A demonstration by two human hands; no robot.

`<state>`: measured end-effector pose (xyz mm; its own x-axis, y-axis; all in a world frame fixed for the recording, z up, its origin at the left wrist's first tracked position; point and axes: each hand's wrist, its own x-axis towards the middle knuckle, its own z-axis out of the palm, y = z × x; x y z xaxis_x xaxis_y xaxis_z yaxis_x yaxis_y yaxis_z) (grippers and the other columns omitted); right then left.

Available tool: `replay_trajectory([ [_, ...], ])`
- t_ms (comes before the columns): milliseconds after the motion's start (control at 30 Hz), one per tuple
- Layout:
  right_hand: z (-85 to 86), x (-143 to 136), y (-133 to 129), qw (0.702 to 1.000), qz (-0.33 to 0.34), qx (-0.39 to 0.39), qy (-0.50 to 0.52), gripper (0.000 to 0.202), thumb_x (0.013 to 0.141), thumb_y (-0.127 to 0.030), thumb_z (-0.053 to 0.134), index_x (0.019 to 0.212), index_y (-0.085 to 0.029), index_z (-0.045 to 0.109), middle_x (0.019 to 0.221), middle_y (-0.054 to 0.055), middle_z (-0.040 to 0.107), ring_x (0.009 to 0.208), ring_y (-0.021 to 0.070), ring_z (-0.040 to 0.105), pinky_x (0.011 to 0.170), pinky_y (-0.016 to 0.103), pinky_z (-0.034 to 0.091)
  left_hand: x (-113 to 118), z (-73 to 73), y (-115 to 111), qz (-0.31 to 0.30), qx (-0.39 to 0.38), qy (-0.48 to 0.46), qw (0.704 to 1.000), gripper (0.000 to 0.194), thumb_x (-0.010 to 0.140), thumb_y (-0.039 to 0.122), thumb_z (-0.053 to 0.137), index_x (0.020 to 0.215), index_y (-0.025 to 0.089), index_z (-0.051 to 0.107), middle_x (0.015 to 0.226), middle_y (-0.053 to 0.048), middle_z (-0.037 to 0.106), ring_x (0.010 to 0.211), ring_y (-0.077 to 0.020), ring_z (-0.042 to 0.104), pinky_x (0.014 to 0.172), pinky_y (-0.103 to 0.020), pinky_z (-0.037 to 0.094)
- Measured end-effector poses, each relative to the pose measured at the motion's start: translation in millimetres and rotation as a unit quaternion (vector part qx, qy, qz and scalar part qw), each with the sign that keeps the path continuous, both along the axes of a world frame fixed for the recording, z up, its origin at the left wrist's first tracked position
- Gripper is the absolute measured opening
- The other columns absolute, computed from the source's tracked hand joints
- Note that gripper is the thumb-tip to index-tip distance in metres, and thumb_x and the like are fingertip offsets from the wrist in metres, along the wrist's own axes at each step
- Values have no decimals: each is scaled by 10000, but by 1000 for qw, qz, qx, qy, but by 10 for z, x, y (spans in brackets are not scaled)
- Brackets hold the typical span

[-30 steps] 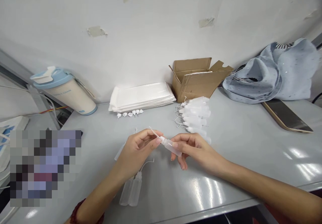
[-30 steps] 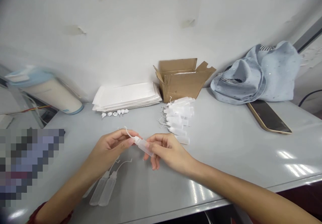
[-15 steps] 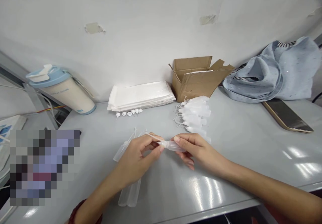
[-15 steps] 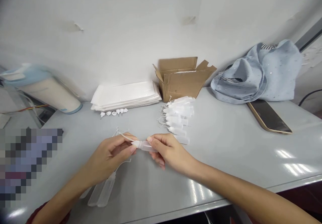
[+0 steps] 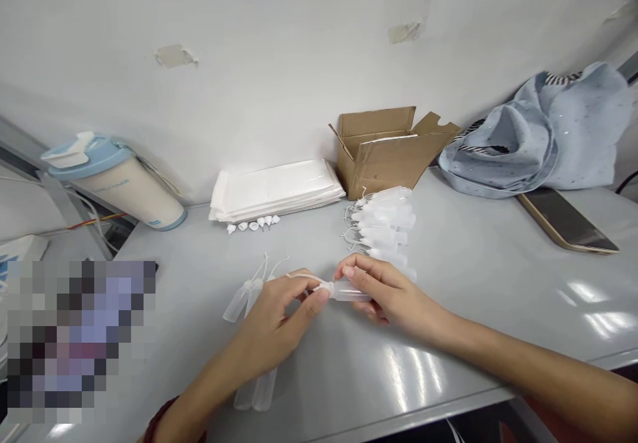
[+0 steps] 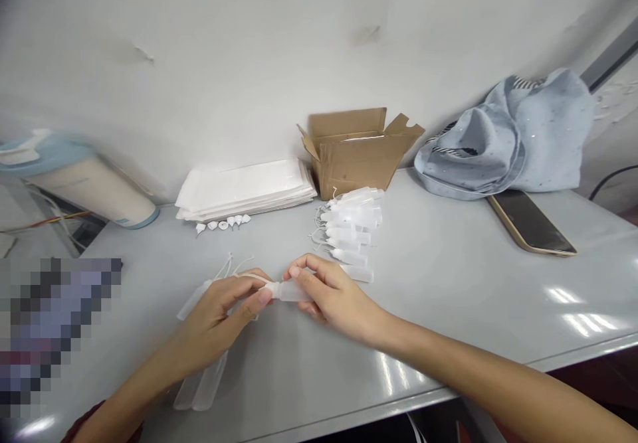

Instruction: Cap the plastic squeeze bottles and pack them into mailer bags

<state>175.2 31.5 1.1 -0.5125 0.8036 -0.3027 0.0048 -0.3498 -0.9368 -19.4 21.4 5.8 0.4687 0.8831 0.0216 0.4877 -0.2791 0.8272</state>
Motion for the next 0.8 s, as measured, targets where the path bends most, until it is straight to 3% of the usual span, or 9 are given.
replay_trajectory([
  [133,-28,15,7,1000,-7,-18,12,212,936,-403,427,885,-208,492,506,-97,313,420,47,254,392,159,207,-10,-27,-22,-21,60,-20,998,127,905,201,490,919,173,613,859,-8,618,785,-130,548,711,-219,412],
  [233,-39,13,8,1000,-3,-20,15,215,938,-409,426,881,-209,481,521,-97,309,422,46,245,388,164,195,-19,-24,-35,-35,74,-25,996,125,896,183,495,950,176,607,908,-14,625,816,-133,546,734,-223,414],
  [433,-27,-2,-14,999,-4,37,-19,237,939,-434,427,878,-210,477,527,-101,314,416,41,284,399,170,211,32,9,-50,-33,3,10,999,399,956,288,354,615,159,514,601,34,487,561,-97,455,579,-216,365],
  [567,-48,5,-24,991,-15,118,-65,258,914,-457,464,879,-203,491,499,-90,398,442,62,340,437,190,263,33,16,-57,22,-42,8,999,433,940,363,373,569,166,480,584,29,490,547,-101,448,519,-212,341],
  [667,-90,10,-15,976,-39,196,-92,256,835,-431,593,915,-192,547,615,-49,486,544,87,434,497,209,332,6,14,-41,72,-76,-10,994,471,939,423,361,564,171,495,580,19,509,575,-116,498,522,-211,366],
  [733,-109,16,-3,962,-48,242,-113,237,824,-399,607,913,-179,595,683,-18,534,621,109,489,555,230,375,-7,-3,-26,77,-87,-7,993,471,941,435,356,580,174,509,581,16,519,570,-120,509,518,-215,373],
  [800,-107,25,11,956,-53,258,-126,236,846,-389,569,874,-163,630,667,-7,545,616,113,500,556,237,378,-10,-41,-15,61,-40,9,997,435,948,394,365,598,175,504,596,15,530,554,-117,492,514,-220,365],
])
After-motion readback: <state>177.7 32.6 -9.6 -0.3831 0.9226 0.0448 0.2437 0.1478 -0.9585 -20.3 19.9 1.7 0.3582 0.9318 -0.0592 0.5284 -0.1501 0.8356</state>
